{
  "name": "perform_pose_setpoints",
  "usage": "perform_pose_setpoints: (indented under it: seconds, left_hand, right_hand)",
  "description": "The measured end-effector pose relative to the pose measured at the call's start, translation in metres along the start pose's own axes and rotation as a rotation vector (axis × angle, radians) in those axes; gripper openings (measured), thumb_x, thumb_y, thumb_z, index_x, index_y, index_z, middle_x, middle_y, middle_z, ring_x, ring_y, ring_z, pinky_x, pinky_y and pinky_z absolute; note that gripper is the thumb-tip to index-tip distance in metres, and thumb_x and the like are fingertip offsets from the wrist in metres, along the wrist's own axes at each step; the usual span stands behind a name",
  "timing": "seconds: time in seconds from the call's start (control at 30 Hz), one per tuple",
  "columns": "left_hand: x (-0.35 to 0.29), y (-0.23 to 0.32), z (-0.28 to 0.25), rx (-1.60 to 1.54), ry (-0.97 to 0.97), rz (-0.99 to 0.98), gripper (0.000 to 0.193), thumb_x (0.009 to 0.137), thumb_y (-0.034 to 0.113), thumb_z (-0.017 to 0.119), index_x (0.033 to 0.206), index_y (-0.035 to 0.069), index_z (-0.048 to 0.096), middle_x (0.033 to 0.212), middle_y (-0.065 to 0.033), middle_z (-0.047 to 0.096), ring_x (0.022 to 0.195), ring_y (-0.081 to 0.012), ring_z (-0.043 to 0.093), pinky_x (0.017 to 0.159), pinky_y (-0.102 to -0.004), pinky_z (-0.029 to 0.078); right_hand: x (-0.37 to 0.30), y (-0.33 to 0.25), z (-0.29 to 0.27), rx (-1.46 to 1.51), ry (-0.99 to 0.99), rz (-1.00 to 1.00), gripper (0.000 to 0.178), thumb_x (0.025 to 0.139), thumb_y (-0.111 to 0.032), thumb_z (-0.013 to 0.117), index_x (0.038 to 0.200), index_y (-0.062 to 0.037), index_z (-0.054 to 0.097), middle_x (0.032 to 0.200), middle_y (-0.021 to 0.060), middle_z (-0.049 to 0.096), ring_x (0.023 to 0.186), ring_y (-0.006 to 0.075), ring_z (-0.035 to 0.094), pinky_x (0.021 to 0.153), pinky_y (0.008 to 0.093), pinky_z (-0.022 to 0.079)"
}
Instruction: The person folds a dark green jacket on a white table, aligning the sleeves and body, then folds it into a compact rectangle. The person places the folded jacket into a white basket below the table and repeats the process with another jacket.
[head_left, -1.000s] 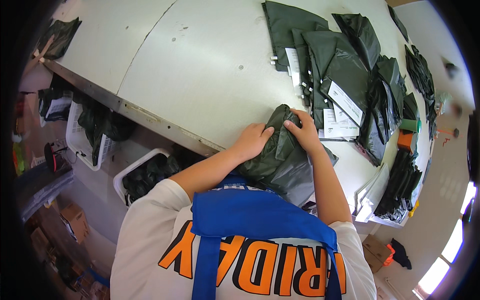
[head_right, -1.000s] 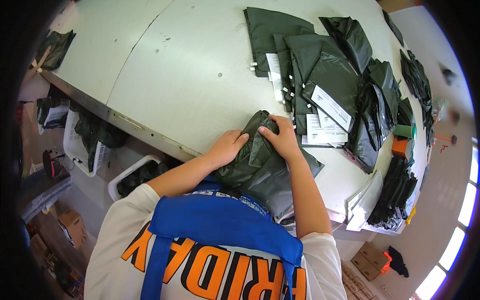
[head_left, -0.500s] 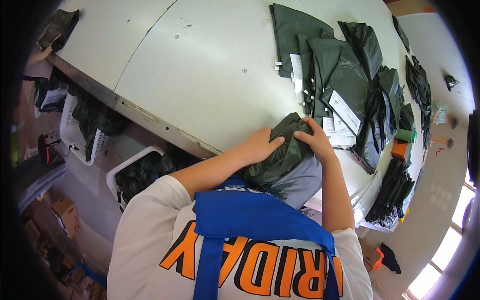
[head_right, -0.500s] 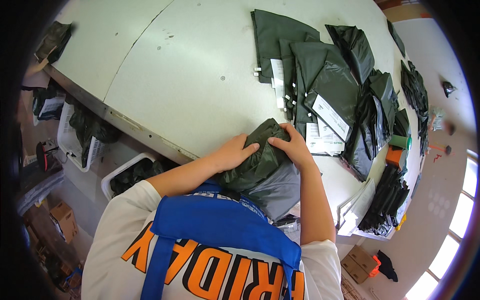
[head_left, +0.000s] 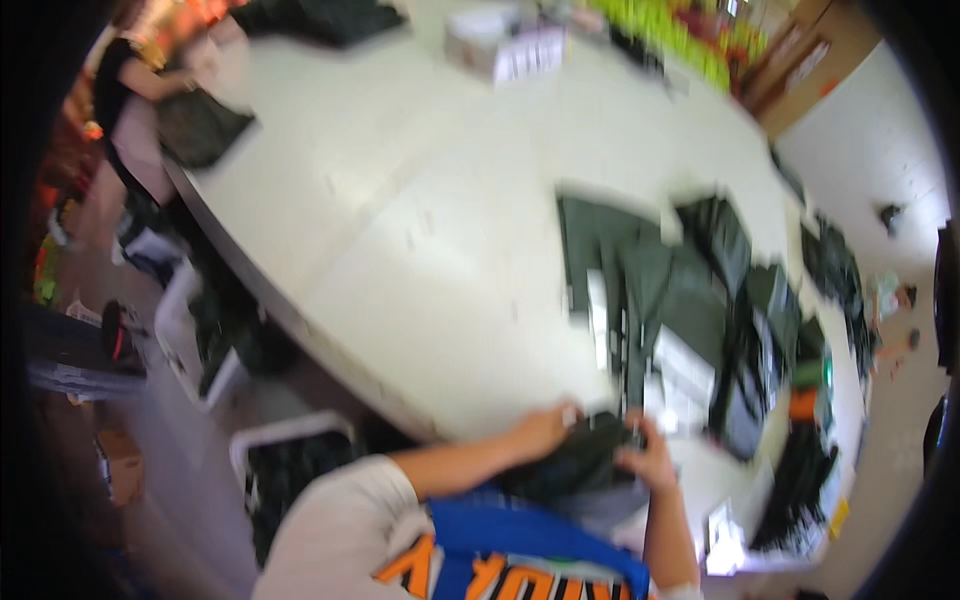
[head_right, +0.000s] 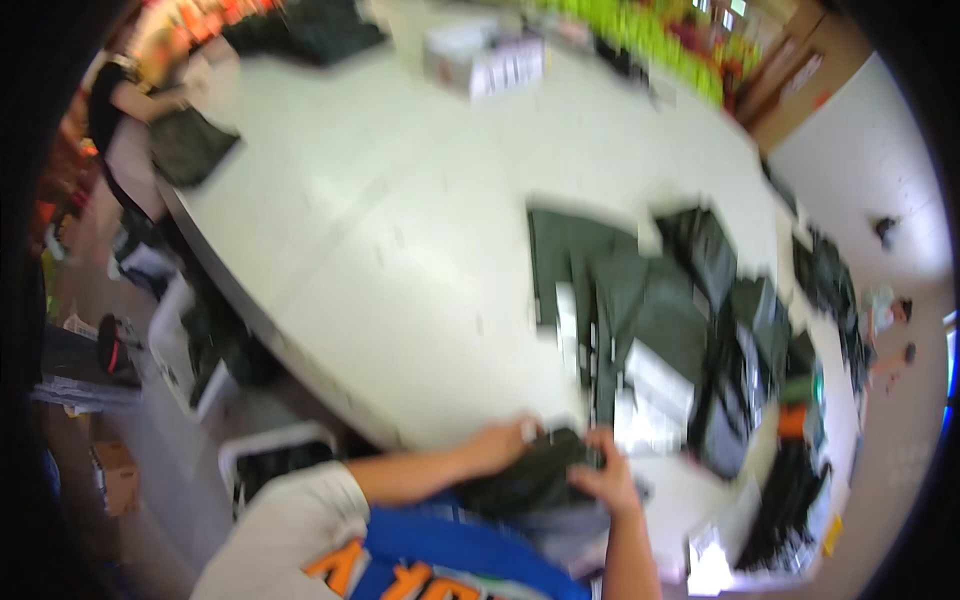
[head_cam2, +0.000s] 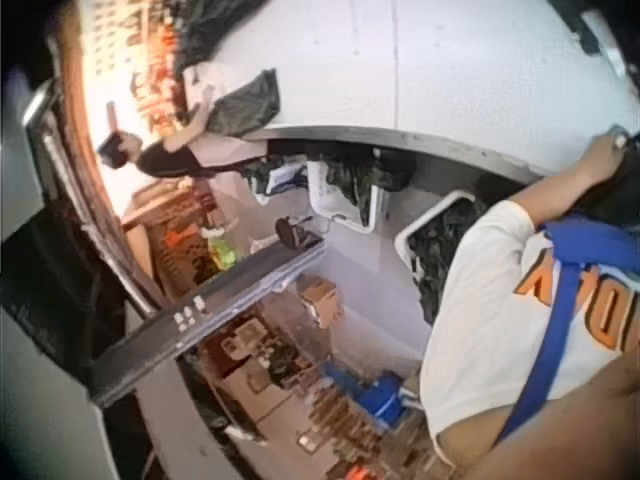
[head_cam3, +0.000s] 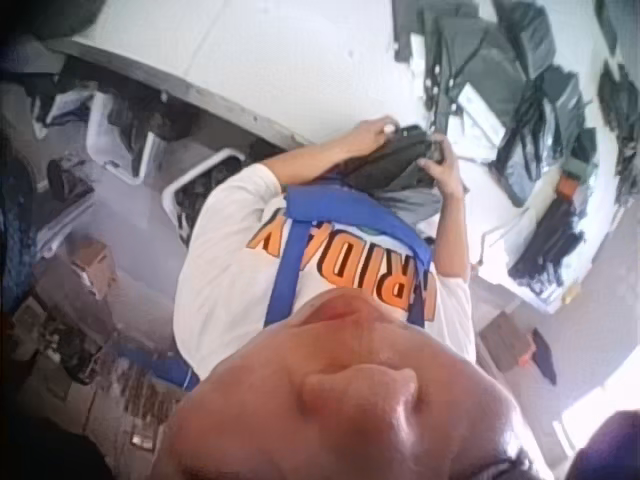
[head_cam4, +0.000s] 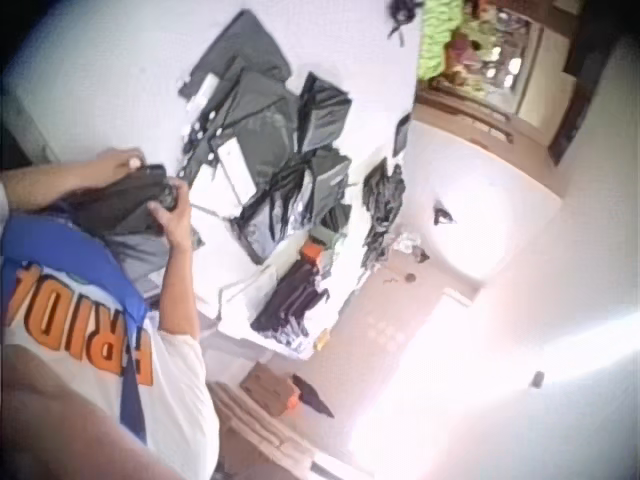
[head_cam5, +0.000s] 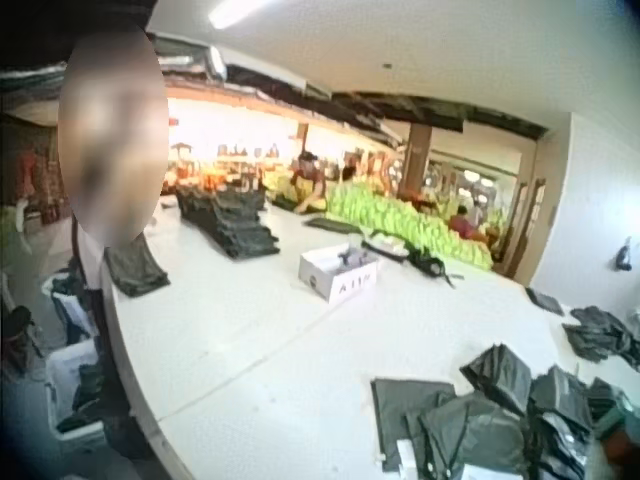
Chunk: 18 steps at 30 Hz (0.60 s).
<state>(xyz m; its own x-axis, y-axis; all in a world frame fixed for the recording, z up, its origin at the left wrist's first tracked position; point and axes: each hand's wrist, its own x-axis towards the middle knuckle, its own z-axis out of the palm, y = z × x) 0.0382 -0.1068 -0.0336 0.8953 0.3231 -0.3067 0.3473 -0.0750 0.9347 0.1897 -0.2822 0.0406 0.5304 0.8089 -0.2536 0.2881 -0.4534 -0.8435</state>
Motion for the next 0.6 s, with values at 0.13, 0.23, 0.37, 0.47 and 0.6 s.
perform_pose_setpoints:
  seconds: [0.13,0.23,0.37,0.47,0.6]
  left_hand:
    - [0.051,-0.012,-0.028,0.155,-0.261,0.407,0.037,0.084,0.015,0.058,0.120,0.020,0.056,0.098,-0.0165,0.066,0.089,-0.0350,0.064,0.079,-0.0410,0.050]
    - [0.056,-0.002,-0.034,0.476,-0.284,0.546,0.030,0.087,0.018,0.050,0.116,0.017,0.056,0.095,-0.0141,0.061,0.081,-0.0367,0.063,0.074,-0.0439,0.050]
    - [0.051,0.014,-0.028,0.651,-0.242,0.666,0.026,0.087,0.020,0.049,0.112,0.016,0.057,0.091,-0.0121,0.056,0.080,-0.0347,0.061,0.071,-0.0416,0.050]
    - [0.050,0.013,-0.021,0.510,-0.111,0.786,0.027,0.085,0.018,0.052,0.112,0.015,0.056,0.090,-0.0100,0.057,0.078,-0.0324,0.061,0.069,-0.0400,0.050]
    - [0.058,0.013,-0.011,0.346,-0.020,0.841,0.028,0.084,0.018,0.055,0.112,0.014,0.056,0.086,-0.0095,0.060,0.074,-0.0318,0.061,0.067,-0.0411,0.050]
  right_hand:
    - [0.024,-0.023,0.004,0.244,-0.077,0.090,0.051,0.063,-0.016,0.081,0.106,-0.0052,0.056,0.102,0.0044,0.059,0.096,0.0134,0.053,0.086,0.0282,0.043]
    - [0.018,-0.026,0.005,0.223,-0.070,0.029,0.050,0.064,-0.012,0.079,0.108,-0.0040,0.056,0.104,0.0033,0.059,0.098,0.0130,0.054,0.088,0.0271,0.043]
    - [0.010,-0.030,0.002,0.227,-0.061,0.021,0.050,0.064,-0.015,0.080,0.107,-0.0035,0.056,0.103,0.0040,0.059,0.098,0.0135,0.054,0.089,0.0275,0.043]
    - [0.005,-0.023,0.002,0.151,-0.052,-0.001,0.051,0.063,-0.017,0.081,0.106,-0.0035,0.056,0.103,0.0046,0.059,0.098,0.0139,0.054,0.089,0.0279,0.042]
    - [0.001,-0.029,0.004,0.072,-0.044,-0.070,0.052,0.063,-0.019,0.081,0.106,-0.0037,0.056,0.105,0.0059,0.058,0.100,0.0150,0.053,0.091,0.0285,0.041]
